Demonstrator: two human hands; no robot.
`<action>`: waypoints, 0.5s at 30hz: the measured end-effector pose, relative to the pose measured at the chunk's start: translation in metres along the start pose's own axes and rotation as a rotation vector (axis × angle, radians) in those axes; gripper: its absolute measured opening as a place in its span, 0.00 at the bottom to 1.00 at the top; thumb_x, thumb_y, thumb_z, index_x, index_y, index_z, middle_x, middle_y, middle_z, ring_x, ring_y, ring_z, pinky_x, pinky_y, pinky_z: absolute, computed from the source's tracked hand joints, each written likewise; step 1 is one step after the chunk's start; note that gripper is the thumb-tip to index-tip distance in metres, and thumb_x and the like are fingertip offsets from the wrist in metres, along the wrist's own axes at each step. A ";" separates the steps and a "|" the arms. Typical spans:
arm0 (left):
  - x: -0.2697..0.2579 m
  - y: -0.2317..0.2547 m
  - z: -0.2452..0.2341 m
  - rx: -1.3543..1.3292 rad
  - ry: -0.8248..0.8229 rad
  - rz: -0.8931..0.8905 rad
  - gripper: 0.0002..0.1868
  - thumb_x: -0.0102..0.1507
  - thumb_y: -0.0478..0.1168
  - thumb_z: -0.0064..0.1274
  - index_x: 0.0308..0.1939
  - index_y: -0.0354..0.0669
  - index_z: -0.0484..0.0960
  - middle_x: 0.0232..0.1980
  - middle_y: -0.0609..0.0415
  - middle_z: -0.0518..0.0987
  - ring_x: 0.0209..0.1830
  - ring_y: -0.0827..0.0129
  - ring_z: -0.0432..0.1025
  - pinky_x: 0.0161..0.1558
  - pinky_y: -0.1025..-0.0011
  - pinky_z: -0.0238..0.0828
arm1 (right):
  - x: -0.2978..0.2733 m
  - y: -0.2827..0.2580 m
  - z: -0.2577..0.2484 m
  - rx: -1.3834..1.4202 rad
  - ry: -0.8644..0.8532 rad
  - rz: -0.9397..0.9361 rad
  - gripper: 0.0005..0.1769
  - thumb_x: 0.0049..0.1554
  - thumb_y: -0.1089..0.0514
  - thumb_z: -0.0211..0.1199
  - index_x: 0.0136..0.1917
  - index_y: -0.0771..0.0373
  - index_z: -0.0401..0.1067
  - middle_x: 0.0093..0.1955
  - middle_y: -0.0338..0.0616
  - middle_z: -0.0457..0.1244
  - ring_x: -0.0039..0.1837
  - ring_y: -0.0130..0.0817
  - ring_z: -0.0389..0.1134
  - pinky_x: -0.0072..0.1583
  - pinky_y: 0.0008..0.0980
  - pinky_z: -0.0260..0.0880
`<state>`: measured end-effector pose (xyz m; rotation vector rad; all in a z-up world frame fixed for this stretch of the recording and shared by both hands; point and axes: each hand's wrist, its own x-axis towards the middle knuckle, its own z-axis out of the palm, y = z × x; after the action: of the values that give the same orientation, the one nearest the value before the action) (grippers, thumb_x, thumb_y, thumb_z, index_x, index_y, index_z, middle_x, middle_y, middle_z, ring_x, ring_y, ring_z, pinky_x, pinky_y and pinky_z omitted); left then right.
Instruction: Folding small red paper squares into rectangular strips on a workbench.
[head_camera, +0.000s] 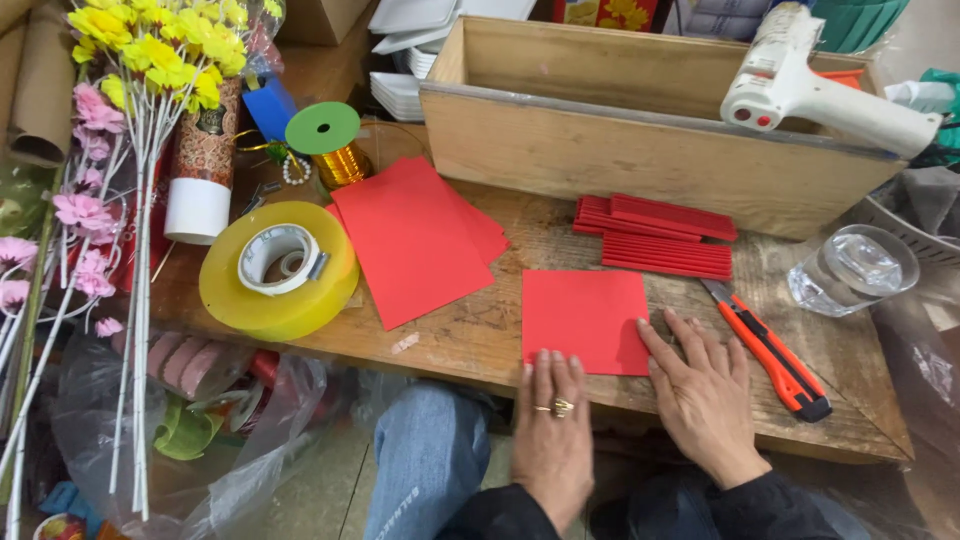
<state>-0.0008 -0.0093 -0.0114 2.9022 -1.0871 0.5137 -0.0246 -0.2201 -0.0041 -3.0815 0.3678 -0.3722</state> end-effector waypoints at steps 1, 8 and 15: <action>-0.005 -0.014 0.001 0.023 0.019 -0.001 0.43 0.60 0.43 0.38 0.78 0.24 0.54 0.77 0.27 0.59 0.81 0.30 0.49 0.81 0.39 0.39 | 0.000 0.000 0.001 -0.019 0.014 -0.007 0.30 0.64 0.39 0.43 0.80 0.27 0.58 0.84 0.28 0.52 0.83 0.39 0.51 0.78 0.57 0.42; -0.024 -0.054 0.021 0.010 0.058 -0.096 0.53 0.51 0.44 0.46 0.79 0.24 0.49 0.79 0.28 0.54 0.84 0.34 0.41 0.81 0.35 0.32 | -0.001 0.003 0.008 0.001 0.041 -0.012 0.30 0.65 0.38 0.43 0.79 0.26 0.59 0.84 0.28 0.53 0.82 0.41 0.52 0.78 0.58 0.43; -0.051 -0.034 0.011 -0.626 0.335 -0.402 0.51 0.51 0.52 0.68 0.73 0.36 0.64 0.74 0.37 0.64 0.74 0.41 0.58 0.74 0.49 0.52 | -0.002 -0.003 0.012 -0.080 0.082 -0.013 0.31 0.62 0.39 0.47 0.78 0.26 0.59 0.83 0.28 0.53 0.82 0.40 0.52 0.75 0.63 0.49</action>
<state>-0.0123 0.0481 -0.0331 2.2819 -0.4798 0.5008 -0.0228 -0.2172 -0.0164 -3.1547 0.3733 -0.4968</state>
